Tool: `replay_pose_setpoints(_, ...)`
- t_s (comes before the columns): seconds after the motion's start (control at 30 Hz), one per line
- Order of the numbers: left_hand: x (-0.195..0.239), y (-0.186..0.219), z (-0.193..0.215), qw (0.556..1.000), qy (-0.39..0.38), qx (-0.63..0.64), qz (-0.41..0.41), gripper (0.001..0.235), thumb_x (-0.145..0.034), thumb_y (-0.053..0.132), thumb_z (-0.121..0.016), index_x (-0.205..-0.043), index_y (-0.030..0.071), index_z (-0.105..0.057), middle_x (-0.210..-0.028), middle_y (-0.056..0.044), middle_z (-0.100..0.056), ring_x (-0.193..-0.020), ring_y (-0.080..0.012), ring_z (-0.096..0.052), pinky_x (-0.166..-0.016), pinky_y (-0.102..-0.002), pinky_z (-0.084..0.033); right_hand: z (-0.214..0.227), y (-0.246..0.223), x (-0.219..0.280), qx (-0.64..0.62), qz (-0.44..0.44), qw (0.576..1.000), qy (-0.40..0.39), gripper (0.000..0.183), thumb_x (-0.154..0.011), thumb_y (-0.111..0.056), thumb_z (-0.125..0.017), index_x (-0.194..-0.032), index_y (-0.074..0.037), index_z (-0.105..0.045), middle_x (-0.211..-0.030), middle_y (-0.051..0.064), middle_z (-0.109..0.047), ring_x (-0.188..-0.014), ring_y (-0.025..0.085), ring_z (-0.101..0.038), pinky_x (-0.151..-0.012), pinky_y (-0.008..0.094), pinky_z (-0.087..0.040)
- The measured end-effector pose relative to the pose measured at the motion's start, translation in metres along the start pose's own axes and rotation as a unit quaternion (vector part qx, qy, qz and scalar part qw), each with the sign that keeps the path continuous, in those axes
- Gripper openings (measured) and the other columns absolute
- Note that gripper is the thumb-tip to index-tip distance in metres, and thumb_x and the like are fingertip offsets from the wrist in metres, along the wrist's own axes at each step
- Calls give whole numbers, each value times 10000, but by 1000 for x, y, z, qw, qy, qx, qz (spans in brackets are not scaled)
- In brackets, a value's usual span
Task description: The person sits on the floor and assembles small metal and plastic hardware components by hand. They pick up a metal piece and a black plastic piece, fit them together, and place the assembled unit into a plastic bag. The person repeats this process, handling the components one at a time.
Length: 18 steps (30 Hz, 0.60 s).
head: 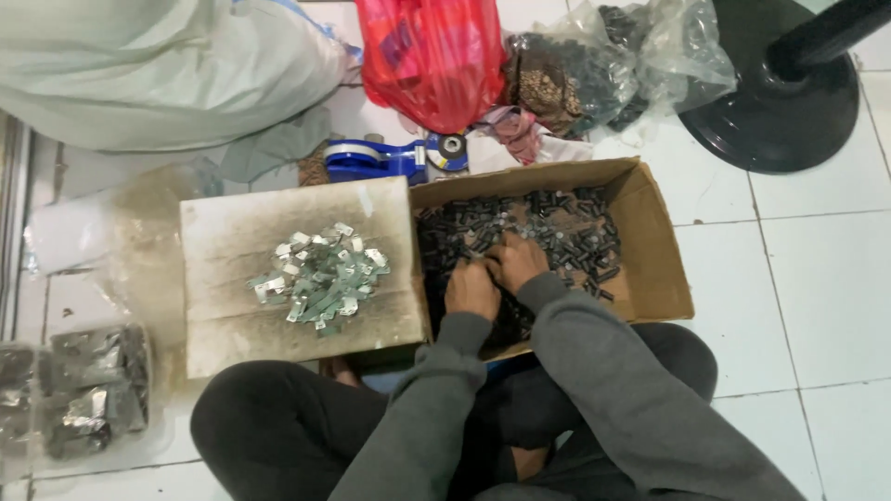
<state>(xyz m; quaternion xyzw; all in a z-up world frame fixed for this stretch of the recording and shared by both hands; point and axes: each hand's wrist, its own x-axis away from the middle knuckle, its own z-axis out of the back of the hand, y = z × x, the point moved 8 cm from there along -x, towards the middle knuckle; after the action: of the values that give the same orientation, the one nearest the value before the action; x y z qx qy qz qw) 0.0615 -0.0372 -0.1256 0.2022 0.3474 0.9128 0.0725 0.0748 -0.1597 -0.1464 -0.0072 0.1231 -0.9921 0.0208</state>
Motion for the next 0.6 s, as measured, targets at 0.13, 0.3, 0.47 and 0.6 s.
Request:
replay_pose_setpoints(0.13,-15,13,3,998,31,-58,-15,189,-840,69,-715,-995,-39,-722,-1077,-262,-665,-941,-383,-696,-811,-459,-628,-1,17,2,16,10,998,52,126,-901,-260,-748,-984,-209,-829,-919,105,-680,-817,335,-722,-666,459,-615)
replay_pose_setpoints(0.3,-15,0,-12,975,190,-106,-46,152,-896,87,-702,-1001,-23,-691,-1087,-225,-609,-925,-333,-648,-700,-396,-620,-23,80,8,-115,-213,969,-49,189,-946,-355,-728,-1092,-283,-826,-1087,109,-719,-1034,343,-717,-817,487,-618)
replay_pose_setpoints(0.47,-27,-15,-34,963,234,-116,-63,156,-906,149,-718,-945,-2,-712,-1017,-187,-602,-888,-325,-644,-697,-388,-602,-61,105,12,-201,-262,943,-47,177,-913,-349,-771,-1073,-310,-836,-1060,97,-722,-1043,368,-705,-825,519,-611)
replay_pose_setpoints(0.6,-27,-13,-34,958,267,-94,-47,156,-928,138,-669,-847,20,-730,-892,-140,-576,-784,-285,-599,-656,-356,-535,-57,99,15,-246,-263,933,-20,164,-907,-299,-785,-1059,-272,-839,-924,81,-745,-1002,353,-719,-935,540,-579)
